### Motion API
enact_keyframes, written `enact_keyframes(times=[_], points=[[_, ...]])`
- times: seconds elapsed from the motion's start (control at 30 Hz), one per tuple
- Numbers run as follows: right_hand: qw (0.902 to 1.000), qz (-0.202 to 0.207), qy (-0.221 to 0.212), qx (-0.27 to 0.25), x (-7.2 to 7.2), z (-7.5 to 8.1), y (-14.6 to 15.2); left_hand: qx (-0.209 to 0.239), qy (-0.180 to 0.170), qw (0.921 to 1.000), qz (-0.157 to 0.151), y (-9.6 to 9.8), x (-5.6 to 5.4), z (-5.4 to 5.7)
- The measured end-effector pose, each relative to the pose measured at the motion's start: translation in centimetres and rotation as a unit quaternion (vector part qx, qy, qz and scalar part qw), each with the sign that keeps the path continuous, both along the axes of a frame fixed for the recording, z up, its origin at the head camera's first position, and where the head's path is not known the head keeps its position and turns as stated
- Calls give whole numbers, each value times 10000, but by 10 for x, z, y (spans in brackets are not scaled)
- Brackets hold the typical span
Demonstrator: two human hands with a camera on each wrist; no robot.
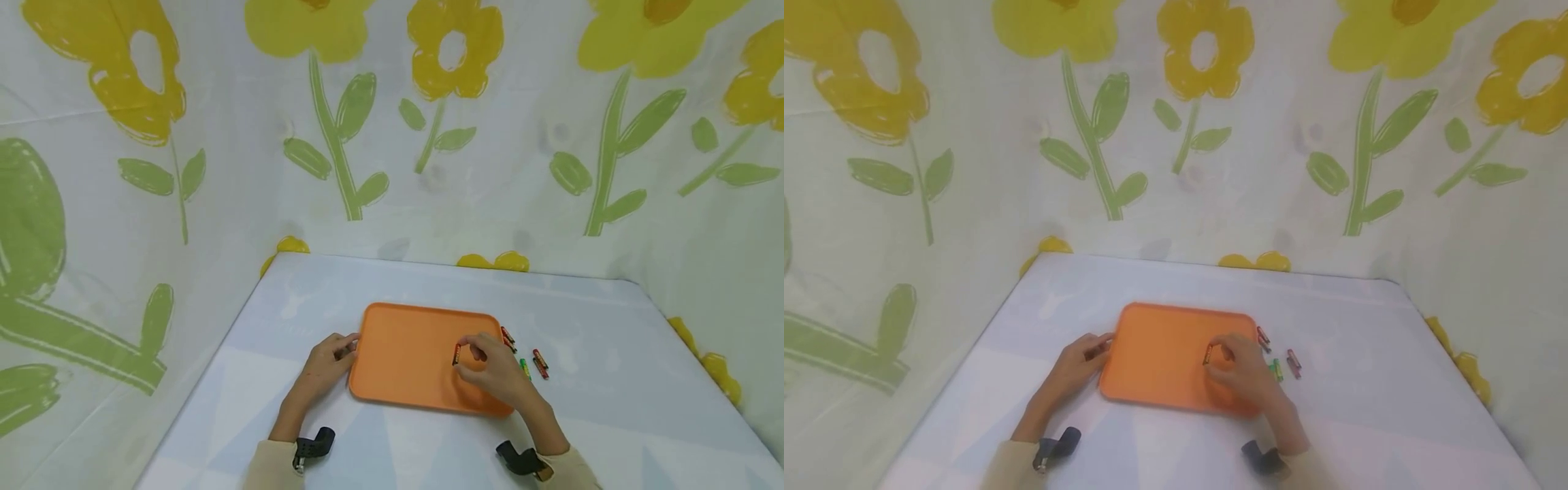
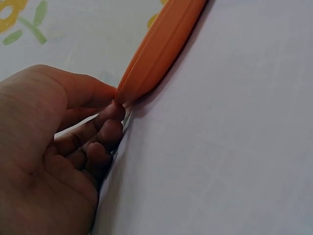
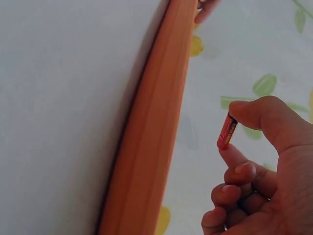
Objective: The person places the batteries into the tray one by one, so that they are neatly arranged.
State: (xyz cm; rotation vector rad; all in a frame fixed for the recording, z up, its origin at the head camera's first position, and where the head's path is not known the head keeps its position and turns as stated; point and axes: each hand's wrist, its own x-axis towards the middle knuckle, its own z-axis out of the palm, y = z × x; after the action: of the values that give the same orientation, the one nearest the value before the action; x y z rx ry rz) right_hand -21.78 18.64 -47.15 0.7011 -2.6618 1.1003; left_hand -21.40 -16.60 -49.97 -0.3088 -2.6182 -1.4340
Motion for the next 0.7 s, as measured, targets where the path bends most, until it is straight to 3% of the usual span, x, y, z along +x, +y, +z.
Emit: enact_keyframes(times=[0.2, 0.43, 0.7], points=[[10000, 32, -31, 31, -1, 3, -9, 77, -88, 9999, -84, 2, -1, 5], [9997, -95, -127, 212, -5, 2, -22, 13, -122, 9999, -101, 0, -1, 4], [9992, 67, -281, 284, -8, 1, -40, 129, -26, 9999, -106, -2, 0, 0]])
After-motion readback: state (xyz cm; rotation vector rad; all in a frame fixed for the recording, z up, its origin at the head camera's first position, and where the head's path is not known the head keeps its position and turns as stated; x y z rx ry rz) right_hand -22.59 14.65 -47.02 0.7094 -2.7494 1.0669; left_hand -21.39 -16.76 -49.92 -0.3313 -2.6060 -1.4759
